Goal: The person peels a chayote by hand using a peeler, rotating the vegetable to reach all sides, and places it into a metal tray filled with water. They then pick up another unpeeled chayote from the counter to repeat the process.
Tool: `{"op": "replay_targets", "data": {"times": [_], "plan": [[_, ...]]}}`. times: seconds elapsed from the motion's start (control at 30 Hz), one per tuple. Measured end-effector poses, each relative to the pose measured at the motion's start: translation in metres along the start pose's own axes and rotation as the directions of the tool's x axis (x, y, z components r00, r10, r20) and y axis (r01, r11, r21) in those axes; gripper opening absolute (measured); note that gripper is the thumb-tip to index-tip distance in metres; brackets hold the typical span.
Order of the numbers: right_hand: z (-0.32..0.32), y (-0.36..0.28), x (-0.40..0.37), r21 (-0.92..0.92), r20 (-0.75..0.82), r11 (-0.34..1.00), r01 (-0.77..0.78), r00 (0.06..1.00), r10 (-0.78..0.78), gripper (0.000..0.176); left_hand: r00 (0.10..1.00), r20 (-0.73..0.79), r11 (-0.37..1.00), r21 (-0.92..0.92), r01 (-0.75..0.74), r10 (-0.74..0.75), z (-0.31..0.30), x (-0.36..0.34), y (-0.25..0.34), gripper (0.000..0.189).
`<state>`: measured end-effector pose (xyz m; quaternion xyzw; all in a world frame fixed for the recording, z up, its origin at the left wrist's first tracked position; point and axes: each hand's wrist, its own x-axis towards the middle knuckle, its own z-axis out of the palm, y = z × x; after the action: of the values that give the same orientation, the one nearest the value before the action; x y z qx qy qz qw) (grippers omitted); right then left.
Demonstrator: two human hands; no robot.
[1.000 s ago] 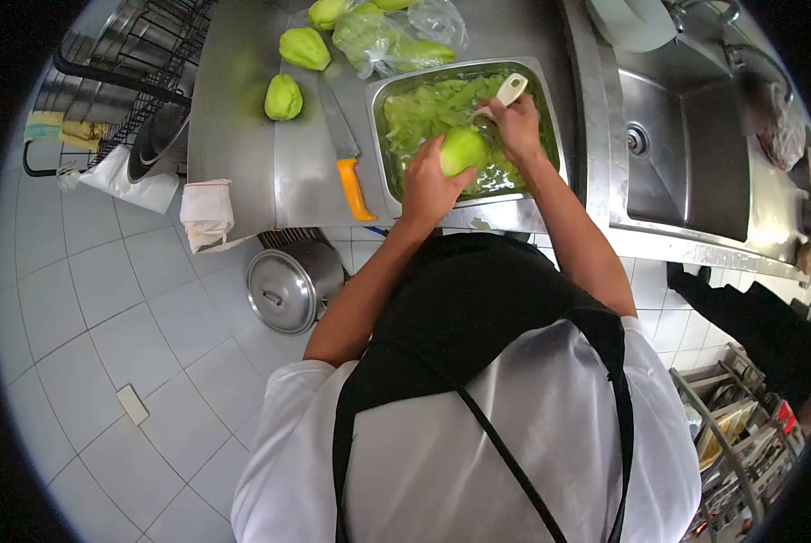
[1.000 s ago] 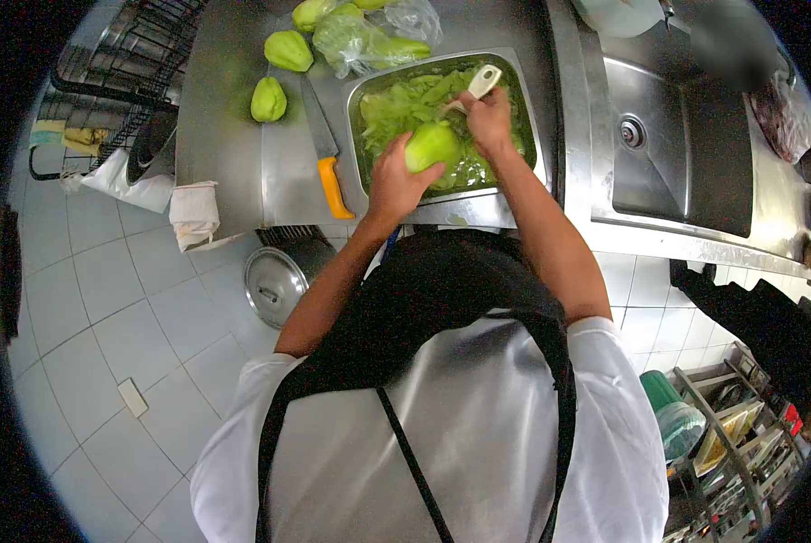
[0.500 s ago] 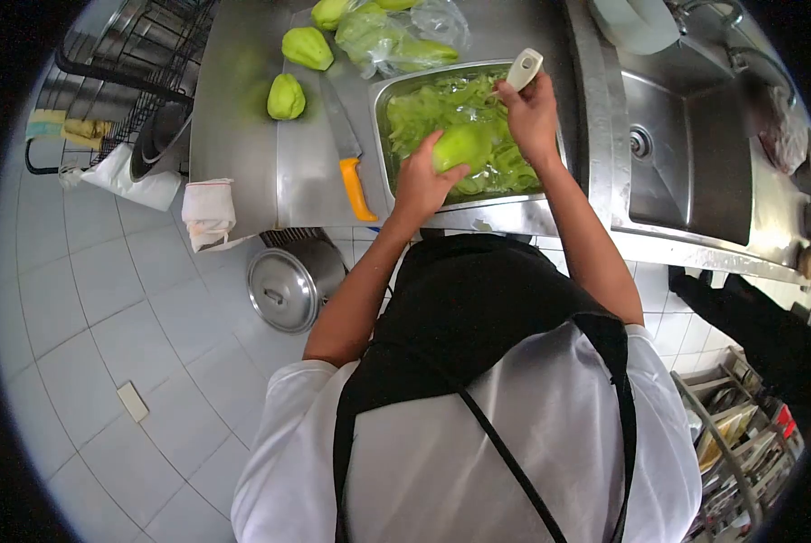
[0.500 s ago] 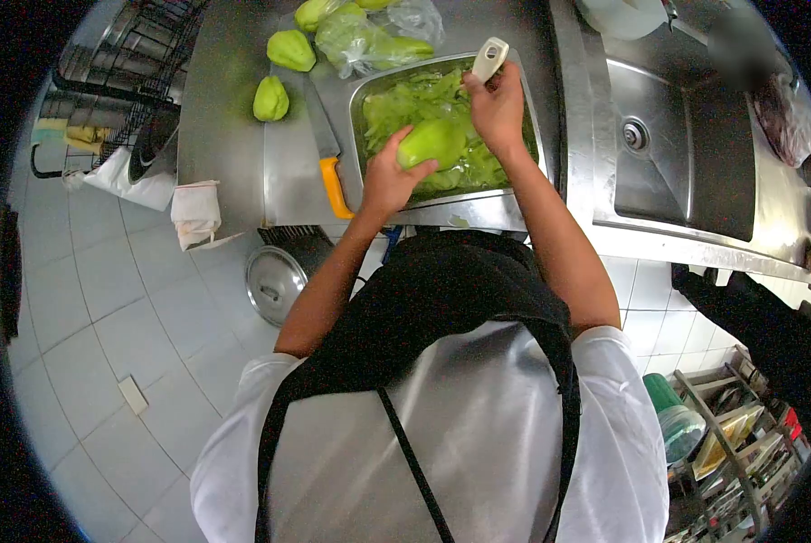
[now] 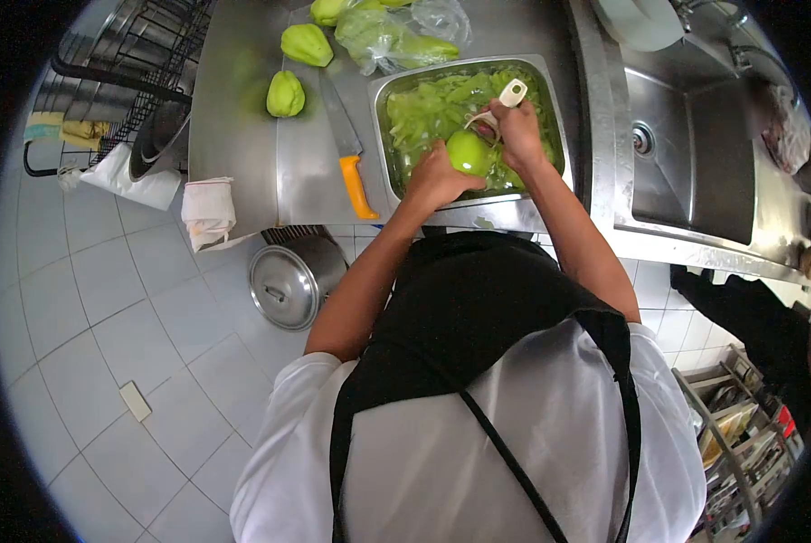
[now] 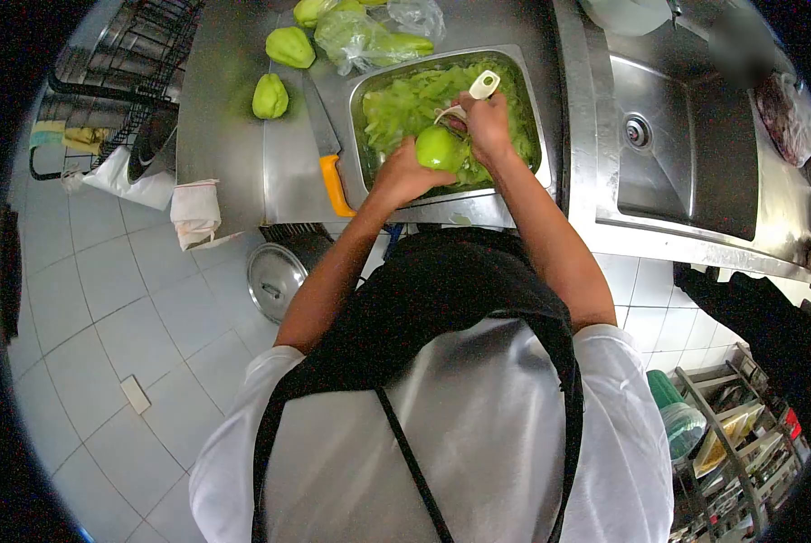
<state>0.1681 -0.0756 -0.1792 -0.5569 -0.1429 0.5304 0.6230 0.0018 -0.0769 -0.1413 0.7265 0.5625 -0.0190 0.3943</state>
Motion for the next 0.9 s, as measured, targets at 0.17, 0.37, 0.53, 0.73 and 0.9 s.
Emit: {"op": "replay_targets", "data": {"times": [0.17,0.37,0.53,0.73,0.9], "plan": [[-0.007,0.011,0.004,0.099,-0.047,0.995,0.024,0.999,-0.019,0.005,0.993,0.068,0.994,-0.048,0.103,-0.100,0.006,0.017,0.004,0.097],[-0.005,0.018,0.005,0.180,-0.140,0.979,0.101,0.987,-0.076,0.009,0.984,0.177,0.932,-0.359,0.048,0.018,0.011,0.037,-0.003,0.086],[-0.001,-0.013,0.002,0.192,-0.085,0.972,0.137,0.989,-0.123,0.012,0.969,0.222,0.640,-0.761,0.104,0.107,0.003,0.031,0.003,0.077],[0.013,-0.056,-0.003,0.287,0.027,0.951,0.114,0.992,-0.127,0.009,0.887,0.297,0.060,-0.953,0.296,0.354,0.002,0.027,-0.005,0.062],[0.017,-0.073,-0.006,0.312,0.073,0.950,0.001,0.997,-0.025,0.012,0.824,0.252,-0.270,-0.862,0.430,0.507,0.002,0.020,-0.006,0.071]]}}
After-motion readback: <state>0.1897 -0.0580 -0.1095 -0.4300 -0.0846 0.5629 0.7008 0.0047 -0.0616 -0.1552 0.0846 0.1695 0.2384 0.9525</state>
